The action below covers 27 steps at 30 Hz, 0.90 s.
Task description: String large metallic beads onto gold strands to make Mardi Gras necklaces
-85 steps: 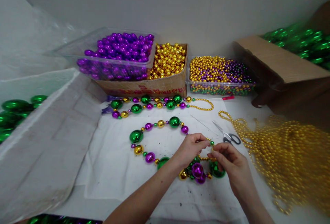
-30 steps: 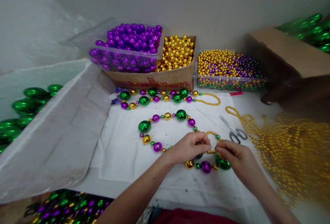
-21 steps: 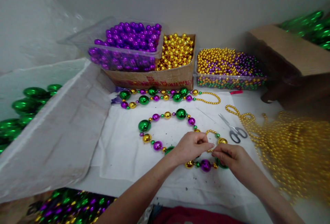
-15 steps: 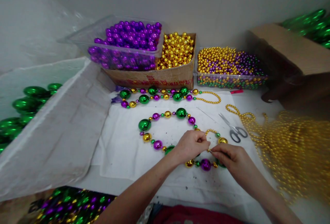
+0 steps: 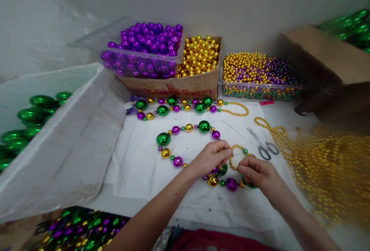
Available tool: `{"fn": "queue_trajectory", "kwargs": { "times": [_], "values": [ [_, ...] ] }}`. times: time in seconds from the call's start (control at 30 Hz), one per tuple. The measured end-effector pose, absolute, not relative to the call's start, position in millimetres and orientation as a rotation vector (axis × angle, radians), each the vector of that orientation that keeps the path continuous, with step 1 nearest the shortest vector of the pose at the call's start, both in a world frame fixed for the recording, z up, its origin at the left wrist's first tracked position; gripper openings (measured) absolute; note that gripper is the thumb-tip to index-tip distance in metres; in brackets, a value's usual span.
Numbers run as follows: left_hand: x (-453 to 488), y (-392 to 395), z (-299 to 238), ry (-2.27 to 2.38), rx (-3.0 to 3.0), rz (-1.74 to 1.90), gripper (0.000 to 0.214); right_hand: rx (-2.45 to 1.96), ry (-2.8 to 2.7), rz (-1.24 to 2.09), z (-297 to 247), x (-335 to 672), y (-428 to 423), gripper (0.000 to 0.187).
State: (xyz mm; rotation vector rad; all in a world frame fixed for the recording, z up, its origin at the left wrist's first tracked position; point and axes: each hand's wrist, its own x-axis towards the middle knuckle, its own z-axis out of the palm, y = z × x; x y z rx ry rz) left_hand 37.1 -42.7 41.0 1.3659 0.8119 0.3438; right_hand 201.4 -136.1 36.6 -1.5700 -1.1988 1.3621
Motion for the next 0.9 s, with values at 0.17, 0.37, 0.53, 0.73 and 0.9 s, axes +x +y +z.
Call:
{"fn": "queue_trajectory", "kwargs": {
  "times": [0.17, 0.37, 0.53, 0.73, 0.9],
  "values": [
    [33, -46, 43, 0.614, 1.513, 0.451, 0.017, -1.115, -0.473, 1.799, 30, 209, -130, 0.028],
    [35, -58, 41, 0.611, 1.956, 0.574, 0.021, -0.878, -0.18, 1.886, 28, 207, -132, 0.025],
    [35, -58, 46, 0.519, 2.063, 0.596, 0.004, -0.843, -0.139, 1.888, 29, 206, -134, 0.022],
    [38, -60, 45, 0.487, 2.076, 0.606, 0.014, -0.869, -0.225, 1.858, 25, 206, -135, 0.025],
    [41, -60, 42, 0.468, 2.029, 0.656, 0.019, -0.894, -0.244, 1.833, 22, 205, -137, 0.025]
  ]
}}
